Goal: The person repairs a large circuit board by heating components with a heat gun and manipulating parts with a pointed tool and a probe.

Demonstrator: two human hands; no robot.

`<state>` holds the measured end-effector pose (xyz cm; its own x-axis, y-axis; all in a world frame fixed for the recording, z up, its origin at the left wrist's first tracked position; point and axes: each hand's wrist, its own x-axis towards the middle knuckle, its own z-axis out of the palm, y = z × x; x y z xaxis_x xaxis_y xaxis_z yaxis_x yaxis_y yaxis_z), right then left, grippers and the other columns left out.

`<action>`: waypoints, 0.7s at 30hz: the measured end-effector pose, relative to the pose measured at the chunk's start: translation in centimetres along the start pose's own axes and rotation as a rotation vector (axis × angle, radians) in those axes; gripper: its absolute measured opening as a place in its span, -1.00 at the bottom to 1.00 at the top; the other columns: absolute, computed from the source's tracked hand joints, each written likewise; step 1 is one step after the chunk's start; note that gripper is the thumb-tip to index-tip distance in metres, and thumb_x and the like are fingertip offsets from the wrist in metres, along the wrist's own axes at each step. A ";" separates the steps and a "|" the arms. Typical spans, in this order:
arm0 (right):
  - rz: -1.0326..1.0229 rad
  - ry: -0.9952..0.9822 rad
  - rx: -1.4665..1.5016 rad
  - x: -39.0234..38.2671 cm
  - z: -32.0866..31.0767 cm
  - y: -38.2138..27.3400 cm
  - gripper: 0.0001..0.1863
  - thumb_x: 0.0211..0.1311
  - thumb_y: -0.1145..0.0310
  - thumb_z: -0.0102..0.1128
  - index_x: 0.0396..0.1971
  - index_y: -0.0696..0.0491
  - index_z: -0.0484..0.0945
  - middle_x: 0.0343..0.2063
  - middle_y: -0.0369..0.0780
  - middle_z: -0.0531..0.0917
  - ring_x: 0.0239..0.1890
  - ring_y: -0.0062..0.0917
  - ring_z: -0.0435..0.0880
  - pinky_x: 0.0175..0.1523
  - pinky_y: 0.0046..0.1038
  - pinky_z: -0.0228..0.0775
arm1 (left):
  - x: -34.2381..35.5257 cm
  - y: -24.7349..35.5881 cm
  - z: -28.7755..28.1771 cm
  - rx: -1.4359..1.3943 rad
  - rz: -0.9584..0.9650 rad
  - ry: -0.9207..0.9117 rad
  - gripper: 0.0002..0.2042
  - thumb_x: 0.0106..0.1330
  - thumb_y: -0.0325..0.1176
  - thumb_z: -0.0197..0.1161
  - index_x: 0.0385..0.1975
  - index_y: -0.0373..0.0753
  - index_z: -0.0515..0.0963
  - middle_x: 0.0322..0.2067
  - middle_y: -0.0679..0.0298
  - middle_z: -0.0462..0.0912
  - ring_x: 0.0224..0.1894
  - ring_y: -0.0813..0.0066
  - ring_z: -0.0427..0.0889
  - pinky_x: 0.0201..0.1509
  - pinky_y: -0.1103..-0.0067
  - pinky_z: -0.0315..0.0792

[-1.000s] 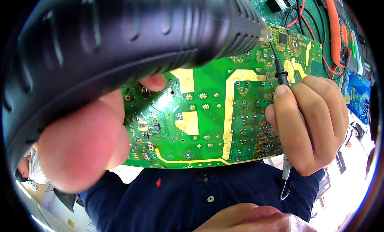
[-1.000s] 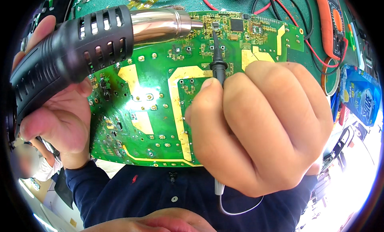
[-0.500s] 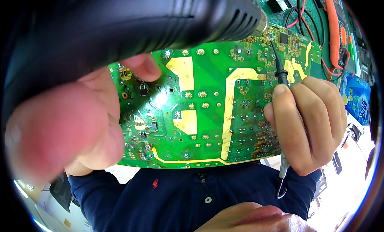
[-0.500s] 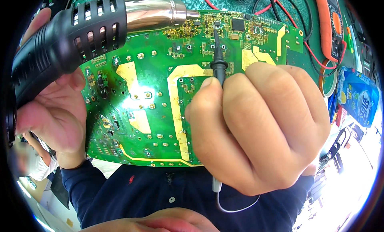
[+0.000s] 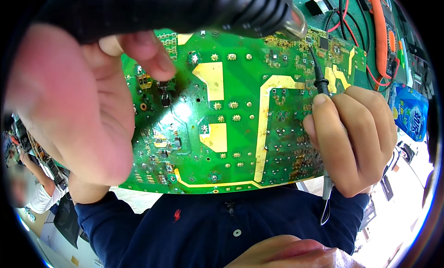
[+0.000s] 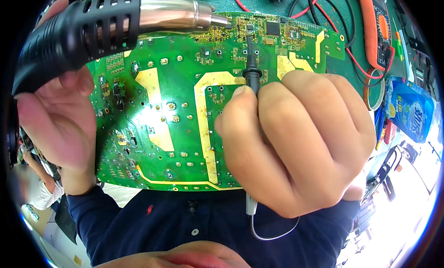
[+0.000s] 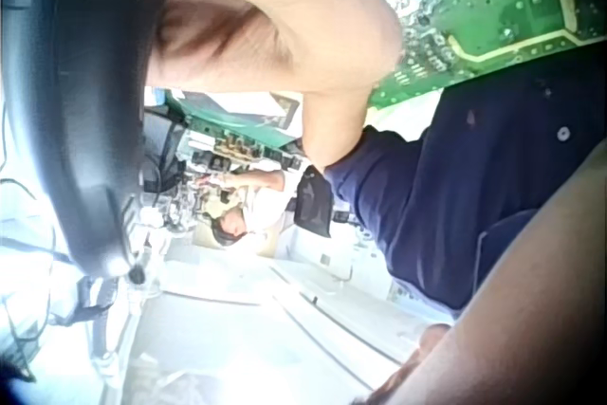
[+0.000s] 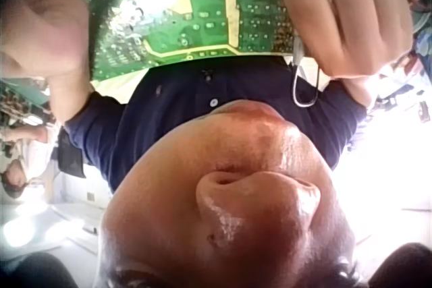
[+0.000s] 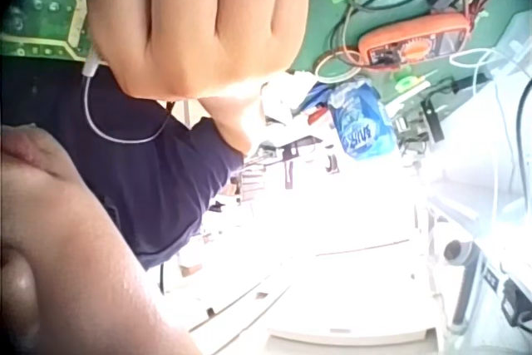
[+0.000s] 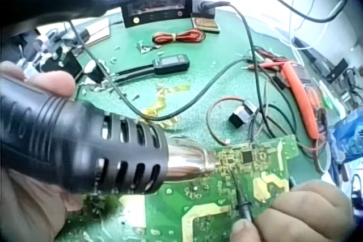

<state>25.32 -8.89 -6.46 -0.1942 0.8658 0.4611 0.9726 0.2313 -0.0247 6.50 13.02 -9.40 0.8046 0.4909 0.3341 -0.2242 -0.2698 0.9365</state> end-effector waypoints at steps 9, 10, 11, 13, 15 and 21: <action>-0.010 -0.061 -0.110 0.1 0.0 -0.8 -0.69 -0.29 0.47 0.37 -0.42 0.18 0.56 -0.58 -0.17 0.52 -0.53 -0.36 0.54 -0.54 -0.50 0.33 | -1.9 1.5 0.4 -0.049 -0.154 0.152 -0.48 0.46 -0.12 -0.35 -0.36 -0.35 0.56 -0.33 0.15 0.55 -0.34 0.40 0.43 -0.18 0.53 0.25; -0.001 -0.079 -0.112 0.1 -0.1 -1.1 -0.69 -0.28 0.46 0.37 -0.41 0.17 0.56 -0.58 -0.18 0.52 -0.52 -0.36 0.54 -0.54 -0.50 0.33 | -2.0 1.6 1.1 -0.121 -0.187 0.251 -0.48 0.46 -0.13 -0.34 -0.38 -0.36 0.56 -0.34 0.15 0.54 -0.34 0.40 0.42 -0.17 0.52 0.25; 0.009 -0.099 -0.115 0.1 -0.1 -1.3 -0.69 -0.28 0.45 0.37 -0.41 0.16 0.57 -0.57 -0.18 0.52 -0.52 -0.36 0.54 -0.54 -0.50 0.33 | -2.0 1.7 1.5 -0.193 -0.219 0.349 -0.48 0.46 -0.14 -0.33 -0.40 -0.37 0.56 -0.36 0.15 0.53 -0.34 0.40 0.41 -0.17 0.52 0.25; -0.048 -0.063 -0.150 -0.2 0.3 -0.8 -0.68 -0.26 0.44 0.38 -0.38 0.14 0.56 -0.57 -0.19 0.51 -0.52 -0.37 0.54 -0.53 -0.49 0.33 | -1.7 1.5 0.9 -0.069 -0.176 0.191 -0.50 0.45 -0.16 -0.31 -0.42 -0.38 0.56 -0.38 0.14 0.52 -0.34 0.40 0.40 -0.16 0.51 0.25; -0.044 -0.078 -0.161 -0.1 0.1 -0.9 -0.67 -0.26 0.44 0.38 -0.37 0.13 0.56 -0.57 -0.20 0.51 -0.51 -0.37 0.54 -0.53 -0.49 0.33 | -1.3 1.4 0.4 -0.001 -0.134 0.105 -0.51 0.45 -0.19 -0.30 -0.45 -0.39 0.55 -0.39 0.12 0.50 -0.34 0.40 0.39 -0.16 0.51 0.25; -0.062 -0.070 -0.144 -0.1 0.9 -0.9 -0.66 -0.27 0.43 0.38 -0.37 0.11 0.56 -0.57 -0.21 0.50 -0.52 -0.38 0.53 -0.53 -0.49 0.33 | -1.6 1.0 0.3 -0.045 -0.102 0.106 -0.56 0.44 -0.24 -0.26 -0.48 -0.41 0.51 -0.39 0.10 0.49 -0.35 0.41 0.39 -0.17 0.52 0.25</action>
<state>24.40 -8.82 -7.28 -0.2579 0.8817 0.3951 0.9658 0.2237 0.1313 5.18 11.71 -9.00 0.7622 0.5993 0.2446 -0.1711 -0.1780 0.9691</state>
